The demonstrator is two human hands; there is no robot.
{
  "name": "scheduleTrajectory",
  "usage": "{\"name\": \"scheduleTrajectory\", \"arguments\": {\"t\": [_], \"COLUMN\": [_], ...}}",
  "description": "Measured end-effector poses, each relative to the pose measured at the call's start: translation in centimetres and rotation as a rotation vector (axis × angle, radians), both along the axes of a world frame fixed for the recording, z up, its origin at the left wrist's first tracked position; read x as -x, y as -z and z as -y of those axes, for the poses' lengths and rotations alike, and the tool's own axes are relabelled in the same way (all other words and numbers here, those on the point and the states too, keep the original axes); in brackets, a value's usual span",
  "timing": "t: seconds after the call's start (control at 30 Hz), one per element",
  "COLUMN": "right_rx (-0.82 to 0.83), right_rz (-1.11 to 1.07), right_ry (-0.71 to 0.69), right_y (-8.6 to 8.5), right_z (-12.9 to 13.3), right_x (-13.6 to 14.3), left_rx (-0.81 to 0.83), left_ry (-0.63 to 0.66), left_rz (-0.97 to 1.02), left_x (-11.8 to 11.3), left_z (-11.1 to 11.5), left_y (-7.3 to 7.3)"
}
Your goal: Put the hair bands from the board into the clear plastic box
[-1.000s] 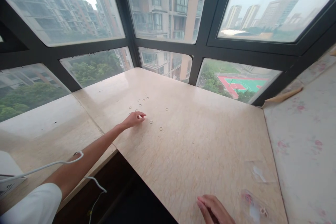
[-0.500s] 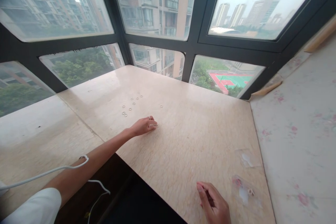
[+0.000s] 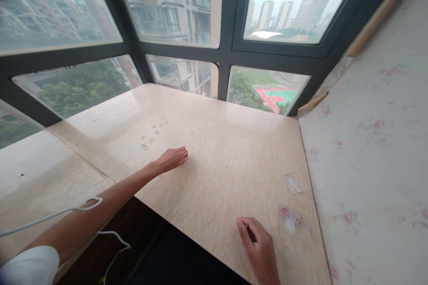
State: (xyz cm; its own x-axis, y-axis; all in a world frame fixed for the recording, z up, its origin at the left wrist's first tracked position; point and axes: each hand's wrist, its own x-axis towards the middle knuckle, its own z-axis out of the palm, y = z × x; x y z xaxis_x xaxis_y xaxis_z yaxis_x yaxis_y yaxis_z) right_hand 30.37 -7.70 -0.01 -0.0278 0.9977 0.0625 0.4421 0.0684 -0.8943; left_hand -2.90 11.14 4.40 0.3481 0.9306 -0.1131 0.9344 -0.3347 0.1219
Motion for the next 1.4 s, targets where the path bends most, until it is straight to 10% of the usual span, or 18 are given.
{"name": "scheduleTrajectory", "arguments": {"t": [0.43, 0.77, 1.03, 1.4], "right_rx": [-0.008, -0.170, -0.109, -0.037], "right_rz": [-0.024, -0.033, 0.050, 0.020], "right_ry": [-0.020, -0.040, -0.098, -0.124], "right_y": [-0.9, -1.8, -2.4, -2.2], "right_z": [0.0, 0.2, 0.4, 0.4], "right_x": [0.2, 0.3, 0.2, -0.1], "left_rx": [0.083, 0.086, 0.342, 0.258], "left_ry": [-0.048, 0.156, 0.514, 0.655], "left_rz": [0.007, 0.518, 0.730, 0.594], "left_x": [-3.2, -15.7, -26.0, -29.1], "left_z": [-0.3, 0.9, 4.7, 6.4], "left_y": [-1.8, -3.9, -2.5, -1.5]}}
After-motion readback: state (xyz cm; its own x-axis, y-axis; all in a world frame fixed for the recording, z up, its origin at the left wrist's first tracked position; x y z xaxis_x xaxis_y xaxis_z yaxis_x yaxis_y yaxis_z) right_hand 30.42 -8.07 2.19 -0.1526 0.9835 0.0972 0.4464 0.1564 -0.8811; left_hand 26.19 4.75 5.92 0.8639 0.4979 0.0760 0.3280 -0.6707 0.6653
